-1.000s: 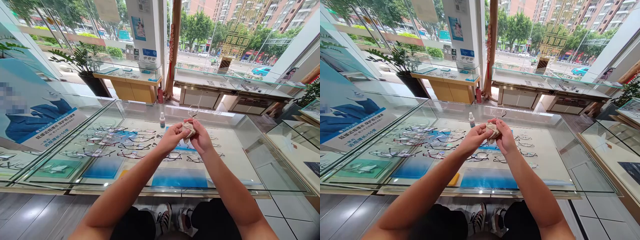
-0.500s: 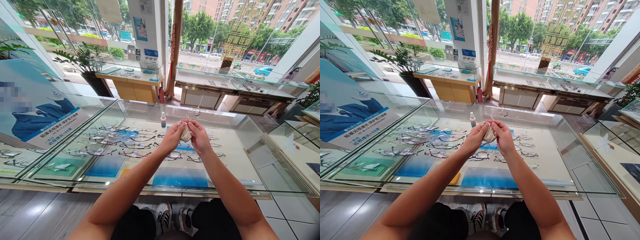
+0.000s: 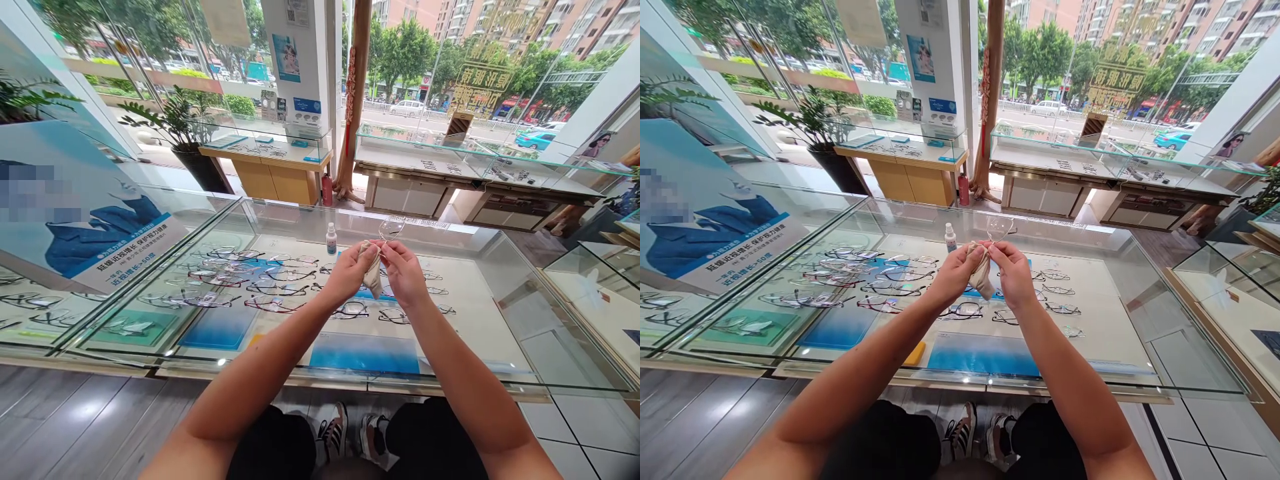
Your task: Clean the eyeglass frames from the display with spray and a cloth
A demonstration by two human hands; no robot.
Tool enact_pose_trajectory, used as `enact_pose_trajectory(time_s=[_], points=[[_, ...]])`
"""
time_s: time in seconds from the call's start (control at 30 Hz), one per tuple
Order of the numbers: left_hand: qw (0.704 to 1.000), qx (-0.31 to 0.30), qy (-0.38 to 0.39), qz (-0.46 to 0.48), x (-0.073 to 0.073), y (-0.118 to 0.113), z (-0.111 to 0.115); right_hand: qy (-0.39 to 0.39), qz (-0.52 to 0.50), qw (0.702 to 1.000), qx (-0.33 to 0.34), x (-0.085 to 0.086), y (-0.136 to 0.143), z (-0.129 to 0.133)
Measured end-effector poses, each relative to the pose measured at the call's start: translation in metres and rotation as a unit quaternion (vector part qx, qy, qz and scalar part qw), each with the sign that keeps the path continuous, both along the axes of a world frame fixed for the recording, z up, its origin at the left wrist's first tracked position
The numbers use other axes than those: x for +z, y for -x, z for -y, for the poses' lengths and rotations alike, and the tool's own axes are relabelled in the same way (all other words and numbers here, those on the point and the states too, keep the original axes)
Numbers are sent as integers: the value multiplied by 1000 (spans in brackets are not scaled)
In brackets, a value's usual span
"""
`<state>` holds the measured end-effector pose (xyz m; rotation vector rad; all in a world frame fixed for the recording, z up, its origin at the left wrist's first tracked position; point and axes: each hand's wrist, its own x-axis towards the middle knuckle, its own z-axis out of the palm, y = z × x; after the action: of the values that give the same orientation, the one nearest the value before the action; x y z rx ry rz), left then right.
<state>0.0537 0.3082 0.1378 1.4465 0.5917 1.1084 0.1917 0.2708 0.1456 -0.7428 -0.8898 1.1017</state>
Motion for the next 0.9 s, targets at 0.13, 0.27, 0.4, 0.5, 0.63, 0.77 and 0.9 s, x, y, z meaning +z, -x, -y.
enact_pose_trajectory(time_s=[0.13,0.27,0.4,0.5,0.63,0.77,0.9], points=[[993,-114,11,-1,10,10,-5,23,-14,1000,14,0,-6,-2],[976,-213,45,-17,20,19,-6,40,-16,999,13,-1,-10,-3],[987,-153,36,-20,14,15,-7,24,-6,1000,4,-4,-6,-5],[997,-75,0,-10,6,8,-9,6,-1,1000,2,-6,-2,-7],[997,-71,26,-8,3,5,-11,21,-14,1000,10,-6,-3,-5],[996,-76,50,6,6,10,-14,32,-16,999,-5,-2,-9,-3],[996,-53,69,33,8,17,-23,20,0,999,-30,2,-16,-3]])
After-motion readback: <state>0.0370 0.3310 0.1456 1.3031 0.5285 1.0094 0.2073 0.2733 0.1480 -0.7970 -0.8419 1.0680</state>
